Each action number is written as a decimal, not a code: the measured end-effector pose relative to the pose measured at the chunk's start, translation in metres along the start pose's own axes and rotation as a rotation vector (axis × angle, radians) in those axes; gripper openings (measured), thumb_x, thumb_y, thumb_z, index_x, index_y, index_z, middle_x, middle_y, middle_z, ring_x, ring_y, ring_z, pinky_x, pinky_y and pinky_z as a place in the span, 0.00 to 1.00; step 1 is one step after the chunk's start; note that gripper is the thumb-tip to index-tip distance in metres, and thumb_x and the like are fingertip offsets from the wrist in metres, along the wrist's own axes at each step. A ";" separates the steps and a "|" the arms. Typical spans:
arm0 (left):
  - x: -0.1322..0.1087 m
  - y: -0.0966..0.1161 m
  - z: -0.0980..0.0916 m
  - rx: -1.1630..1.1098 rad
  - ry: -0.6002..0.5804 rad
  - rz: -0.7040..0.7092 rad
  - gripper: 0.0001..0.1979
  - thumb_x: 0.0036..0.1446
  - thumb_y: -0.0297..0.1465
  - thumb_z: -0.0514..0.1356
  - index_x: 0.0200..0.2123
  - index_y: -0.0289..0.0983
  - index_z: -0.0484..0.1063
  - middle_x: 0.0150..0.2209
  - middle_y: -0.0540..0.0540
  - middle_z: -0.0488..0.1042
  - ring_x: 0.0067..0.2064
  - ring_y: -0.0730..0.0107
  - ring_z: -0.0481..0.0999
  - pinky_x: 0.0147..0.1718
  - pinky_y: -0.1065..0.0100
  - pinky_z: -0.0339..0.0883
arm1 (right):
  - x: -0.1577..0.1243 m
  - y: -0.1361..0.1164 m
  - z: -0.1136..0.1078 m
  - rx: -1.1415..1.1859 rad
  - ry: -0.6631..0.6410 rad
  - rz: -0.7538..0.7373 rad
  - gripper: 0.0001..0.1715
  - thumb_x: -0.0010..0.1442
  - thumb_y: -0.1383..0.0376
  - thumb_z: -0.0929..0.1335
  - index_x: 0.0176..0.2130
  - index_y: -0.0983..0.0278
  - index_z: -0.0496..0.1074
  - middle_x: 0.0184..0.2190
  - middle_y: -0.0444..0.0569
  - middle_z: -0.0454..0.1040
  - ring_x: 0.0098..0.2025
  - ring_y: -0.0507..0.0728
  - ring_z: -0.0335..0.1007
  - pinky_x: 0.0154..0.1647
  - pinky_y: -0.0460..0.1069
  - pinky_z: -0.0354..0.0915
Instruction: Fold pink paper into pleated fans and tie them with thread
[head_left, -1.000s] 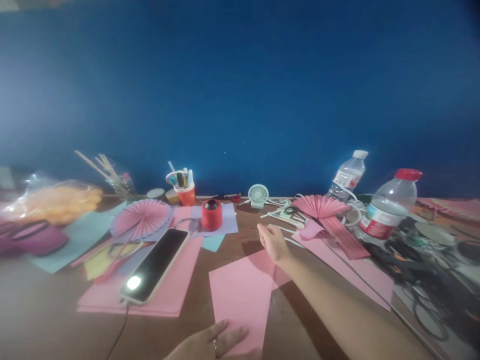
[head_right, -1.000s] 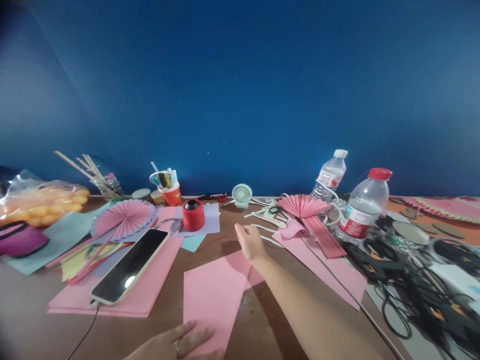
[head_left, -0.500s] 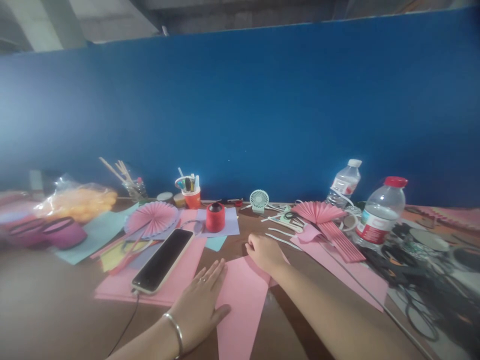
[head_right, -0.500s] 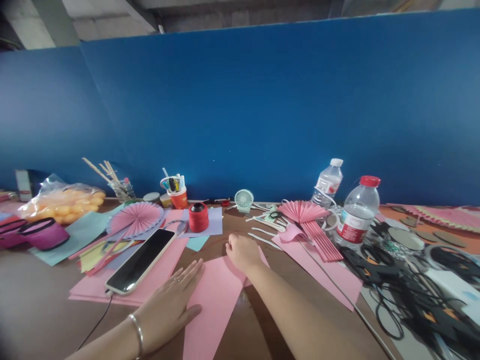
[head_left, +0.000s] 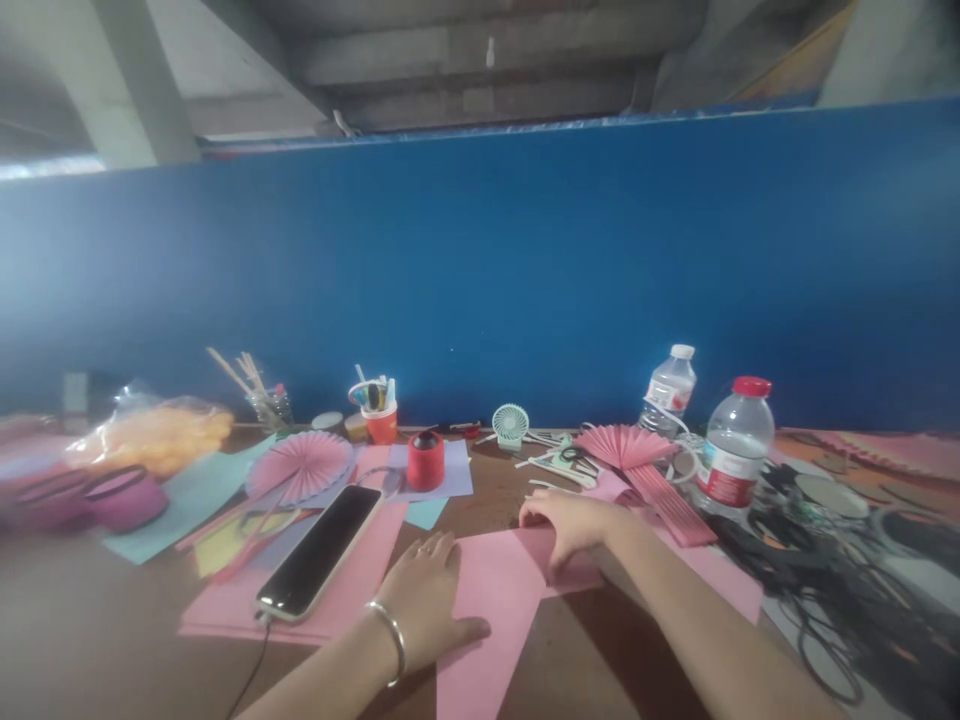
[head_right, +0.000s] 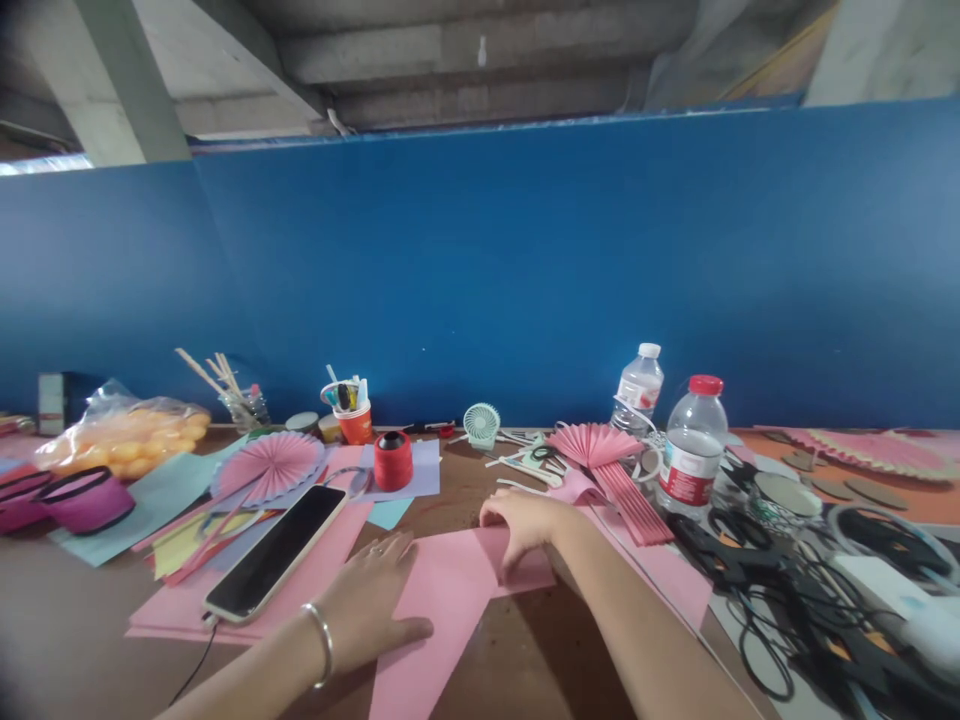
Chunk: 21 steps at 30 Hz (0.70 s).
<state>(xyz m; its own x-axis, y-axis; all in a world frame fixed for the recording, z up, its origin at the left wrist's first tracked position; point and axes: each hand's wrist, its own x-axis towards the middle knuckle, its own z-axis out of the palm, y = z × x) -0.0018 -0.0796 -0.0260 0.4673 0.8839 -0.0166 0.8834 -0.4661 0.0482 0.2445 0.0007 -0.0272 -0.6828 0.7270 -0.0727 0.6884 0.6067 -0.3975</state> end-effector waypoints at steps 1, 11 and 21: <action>0.006 -0.001 0.002 -0.013 0.011 -0.001 0.34 0.42 0.50 0.57 0.47 0.31 0.66 0.49 0.32 0.65 0.50 0.44 0.63 0.46 0.52 0.57 | 0.001 -0.001 0.001 -0.012 0.000 -0.019 0.34 0.30 0.58 0.75 0.41 0.60 0.69 0.37 0.45 0.67 0.38 0.57 0.62 0.32 0.45 0.58; 0.033 -0.042 -0.002 -0.236 0.063 0.059 0.10 0.51 0.30 0.53 0.36 0.40 0.72 0.39 0.47 0.69 0.42 0.65 0.67 0.43 0.66 0.59 | 0.010 -0.025 0.010 -0.028 -0.017 -0.191 0.44 0.28 0.59 0.75 0.48 0.56 0.66 0.46 0.48 0.62 0.46 0.61 0.57 0.44 0.50 0.56; 0.030 -0.059 0.006 -0.386 0.126 0.024 0.15 0.56 0.33 0.47 0.34 0.40 0.73 0.37 0.47 0.71 0.41 0.66 0.67 0.45 0.64 0.58 | 0.020 -0.078 0.033 -0.258 0.107 -0.339 0.08 0.46 0.65 0.65 0.30 0.62 0.71 0.30 0.45 0.71 0.31 0.54 0.64 0.29 0.46 0.55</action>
<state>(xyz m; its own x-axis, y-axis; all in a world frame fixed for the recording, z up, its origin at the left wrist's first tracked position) -0.0398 -0.0259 -0.0353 0.4581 0.8820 0.1107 0.7834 -0.4594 0.4186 0.1687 -0.0426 -0.0272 -0.8605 0.4942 0.1233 0.4779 0.8671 -0.1405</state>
